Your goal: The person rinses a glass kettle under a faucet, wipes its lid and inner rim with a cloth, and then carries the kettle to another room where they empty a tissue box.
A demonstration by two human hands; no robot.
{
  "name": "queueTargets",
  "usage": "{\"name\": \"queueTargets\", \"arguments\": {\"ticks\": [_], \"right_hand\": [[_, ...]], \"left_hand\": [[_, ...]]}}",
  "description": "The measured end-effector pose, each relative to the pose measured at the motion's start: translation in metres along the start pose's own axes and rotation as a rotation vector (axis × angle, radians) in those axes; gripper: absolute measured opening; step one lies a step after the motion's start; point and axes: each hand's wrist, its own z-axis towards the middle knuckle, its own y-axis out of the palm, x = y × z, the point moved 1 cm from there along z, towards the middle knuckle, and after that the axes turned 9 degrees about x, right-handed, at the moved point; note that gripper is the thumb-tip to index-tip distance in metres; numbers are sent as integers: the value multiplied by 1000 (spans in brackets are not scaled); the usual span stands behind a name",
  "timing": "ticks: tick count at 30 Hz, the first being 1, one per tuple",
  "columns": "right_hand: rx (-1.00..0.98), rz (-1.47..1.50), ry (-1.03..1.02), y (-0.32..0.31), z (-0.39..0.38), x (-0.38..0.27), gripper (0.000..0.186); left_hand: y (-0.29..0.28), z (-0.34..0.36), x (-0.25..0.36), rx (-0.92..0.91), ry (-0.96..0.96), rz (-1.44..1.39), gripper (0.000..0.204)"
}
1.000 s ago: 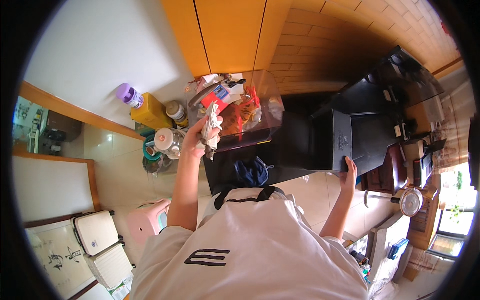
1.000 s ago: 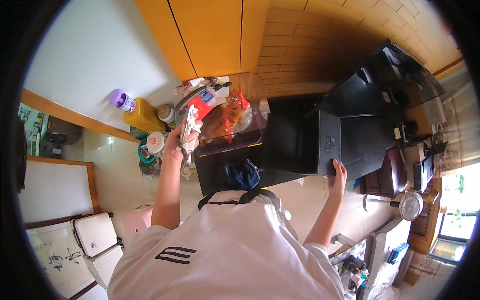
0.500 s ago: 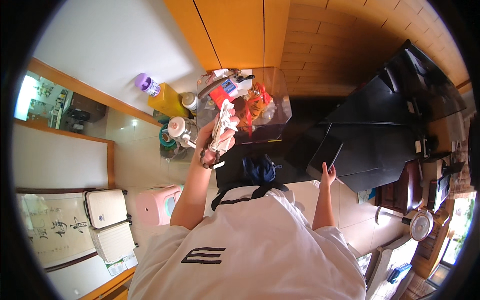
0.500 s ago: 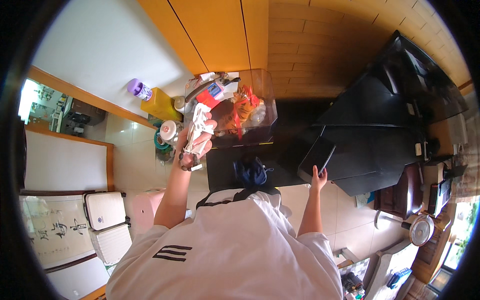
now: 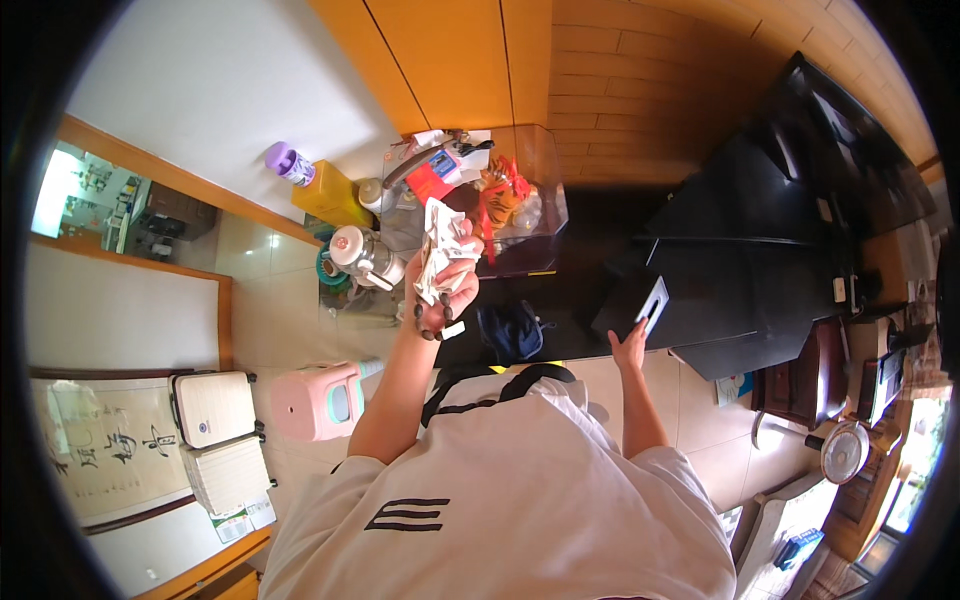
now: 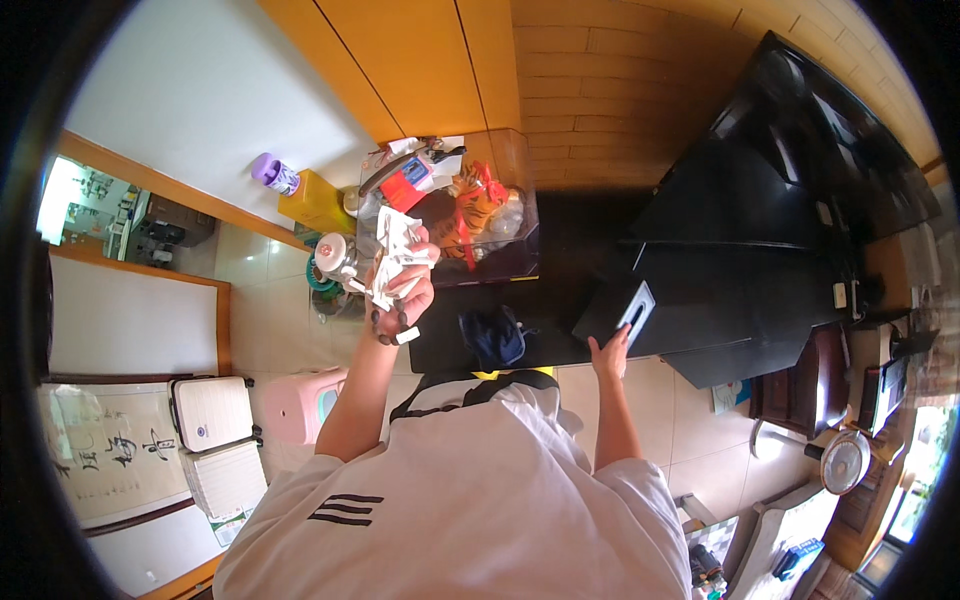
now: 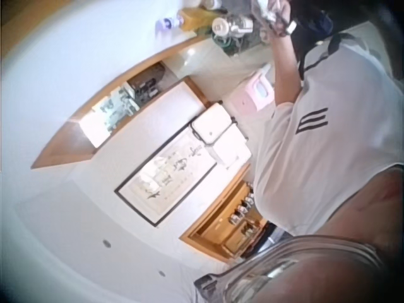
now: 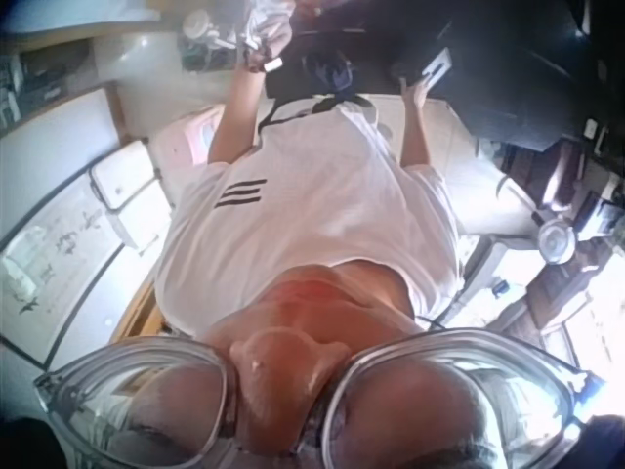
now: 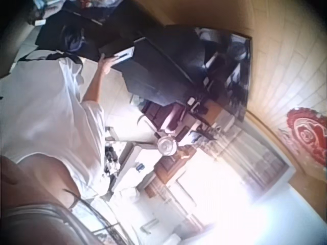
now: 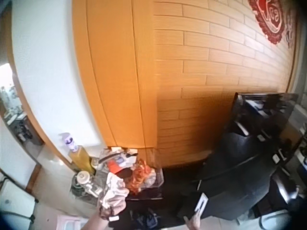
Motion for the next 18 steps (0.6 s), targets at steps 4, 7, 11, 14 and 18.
{"name": "queueTargets", "arguments": {"ticks": [4,7,11,14,18], "right_hand": [[-140,-135,-262,-13,-20,-39,101],[-351,-367,-408,-14,-33,-65,72],[-78,418,-457,-26,-36,-104,29],[-88,758,-362,-99,-64,-193,18],[-135,837,-585,-152,-88,-258,30]], "left_hand": [[-2,4,-10,-21,-53,-58,43],[-1,4,-15,-71,-103,-50,46],[2,8,-20,-88,-111,21,45],[-7,6,-16,-53,-99,39,43],[-14,9,-16,-26,-97,51,41]]}}
